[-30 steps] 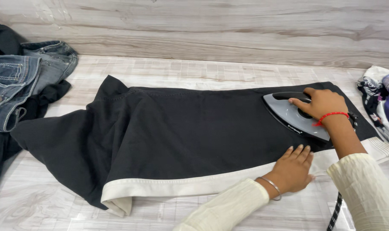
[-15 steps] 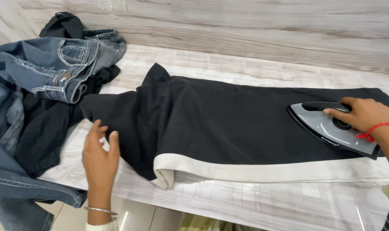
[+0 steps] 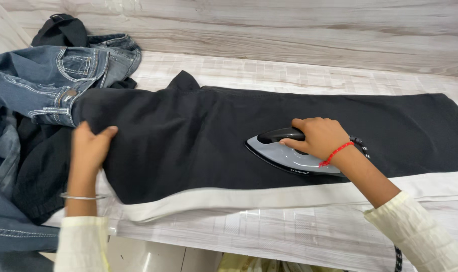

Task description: The person irons a pair of black track pants on a table. They smooth the fabric, use an iron to press both legs and the waistband, flip the pants over, and continue ironing the other side before folding the garment.

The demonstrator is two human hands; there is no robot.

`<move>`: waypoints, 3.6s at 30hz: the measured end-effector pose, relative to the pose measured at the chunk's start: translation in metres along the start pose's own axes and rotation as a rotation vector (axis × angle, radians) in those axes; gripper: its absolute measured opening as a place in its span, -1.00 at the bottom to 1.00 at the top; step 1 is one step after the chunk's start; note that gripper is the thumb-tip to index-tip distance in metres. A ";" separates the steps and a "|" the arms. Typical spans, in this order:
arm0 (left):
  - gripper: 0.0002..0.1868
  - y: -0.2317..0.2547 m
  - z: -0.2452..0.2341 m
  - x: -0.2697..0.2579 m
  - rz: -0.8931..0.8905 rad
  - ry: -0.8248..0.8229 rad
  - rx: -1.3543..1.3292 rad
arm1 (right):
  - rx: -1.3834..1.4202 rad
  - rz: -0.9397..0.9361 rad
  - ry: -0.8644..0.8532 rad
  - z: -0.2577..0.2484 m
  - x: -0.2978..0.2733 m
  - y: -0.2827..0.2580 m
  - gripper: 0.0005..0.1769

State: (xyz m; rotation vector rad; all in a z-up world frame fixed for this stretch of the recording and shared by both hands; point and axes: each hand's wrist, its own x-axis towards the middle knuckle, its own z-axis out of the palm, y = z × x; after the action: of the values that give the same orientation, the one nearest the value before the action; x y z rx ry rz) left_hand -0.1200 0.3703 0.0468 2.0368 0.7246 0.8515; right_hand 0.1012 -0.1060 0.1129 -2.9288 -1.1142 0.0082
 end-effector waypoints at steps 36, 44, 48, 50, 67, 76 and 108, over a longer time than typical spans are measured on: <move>0.10 0.234 0.450 -0.256 0.855 -0.795 0.381 | -0.101 0.681 0.043 0.029 0.053 0.246 -0.18; 0.23 0.173 0.361 -0.254 1.029 -0.986 0.169 | -0.149 0.590 -0.039 0.008 0.019 0.260 -0.14; -0.02 0.154 0.315 -0.274 1.115 -0.798 0.191 | -0.250 0.624 -0.098 -0.029 0.001 0.242 -0.13; -0.13 0.162 0.309 -0.280 1.135 -0.702 0.243 | -0.230 0.588 -0.121 -0.046 -0.007 0.221 -0.17; -0.29 0.126 0.190 -0.149 0.796 -0.727 0.331 | 0.060 0.259 -0.140 -0.010 0.007 0.022 -0.46; -0.13 0.110 0.231 -0.123 0.799 -0.888 0.416 | -0.179 0.368 0.241 0.037 0.063 0.050 -0.60; 0.01 0.095 0.304 -0.104 0.952 -0.833 0.879 | -0.109 0.259 0.390 0.054 0.048 0.039 -0.49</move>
State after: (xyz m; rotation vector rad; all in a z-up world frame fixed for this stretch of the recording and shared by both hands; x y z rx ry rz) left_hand 0.0686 0.1092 -0.0459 3.2433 -0.5160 -0.0131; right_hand 0.1622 -0.1030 0.0586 -2.9563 -0.6968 -0.6093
